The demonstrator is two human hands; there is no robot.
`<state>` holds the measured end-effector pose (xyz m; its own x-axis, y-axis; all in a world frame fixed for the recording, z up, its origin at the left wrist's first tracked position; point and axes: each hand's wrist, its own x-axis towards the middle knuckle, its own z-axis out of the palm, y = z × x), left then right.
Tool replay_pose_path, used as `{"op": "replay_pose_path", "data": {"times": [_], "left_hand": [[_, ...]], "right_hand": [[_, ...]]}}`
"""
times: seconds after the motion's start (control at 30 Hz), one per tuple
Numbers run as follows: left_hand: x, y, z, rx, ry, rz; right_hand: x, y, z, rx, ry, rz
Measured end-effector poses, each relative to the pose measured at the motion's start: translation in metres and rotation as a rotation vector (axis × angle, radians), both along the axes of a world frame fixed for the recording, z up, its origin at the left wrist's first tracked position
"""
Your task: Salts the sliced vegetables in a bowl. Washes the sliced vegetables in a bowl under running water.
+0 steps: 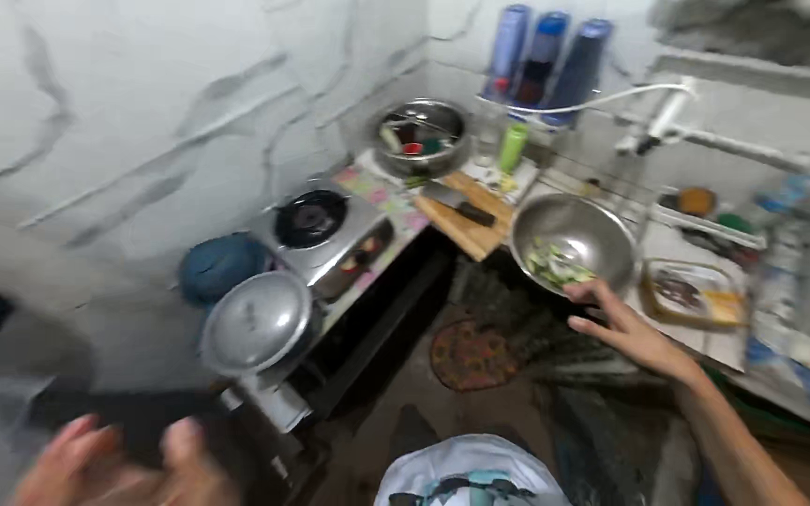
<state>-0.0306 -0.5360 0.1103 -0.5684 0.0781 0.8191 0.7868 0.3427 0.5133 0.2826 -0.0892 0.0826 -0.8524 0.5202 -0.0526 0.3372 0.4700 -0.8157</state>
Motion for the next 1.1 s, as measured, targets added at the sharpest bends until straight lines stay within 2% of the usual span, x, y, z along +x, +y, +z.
{"op": "replay_pose_path", "data": {"times": [0.07, 0.2, 0.33, 0.5, 0.7, 0.8, 0.9, 1.03, 1.1], "left_hand": [[0.021, 0.093, -0.011, -0.068, -0.129, -0.325], [0.055, 0.227, -0.04, -0.177, -0.188, -0.697], [0.042, 0.342, -0.058, -0.226, -0.243, -0.904], [0.003, 0.503, -0.073, -0.336, -0.35, -1.072], [0.001, 0.71, -0.047, -0.694, -0.411, -1.248], [0.029, 0.814, -0.05, -0.958, -0.448, -1.236], [0.058, 0.873, -0.055, -1.182, -0.518, -1.103], [0.088, 0.925, -0.078, -1.274, -0.556, -0.942], [0.098, 0.939, -0.088, -1.2, -0.569, -0.924]], "right_hand": [[0.005, 0.027, -0.008, -0.077, -0.009, -0.084], [-0.005, 0.083, -0.034, -0.14, 0.117, -0.266], [-0.028, 0.14, -0.073, -0.161, 0.095, -0.461], [-0.064, 0.195, -0.136, -0.114, -0.143, -0.486], [-0.126, 0.22, -0.166, -0.048, -0.405, -0.604], [-0.141, 0.234, -0.185, -0.025, -0.467, -0.6], [-0.151, 0.248, -0.202, -0.004, -0.486, -0.626], [-0.15, 0.255, -0.225, 0.054, -0.408, -0.599], [-0.148, 0.26, -0.23, 0.095, -0.391, -0.527]]}}
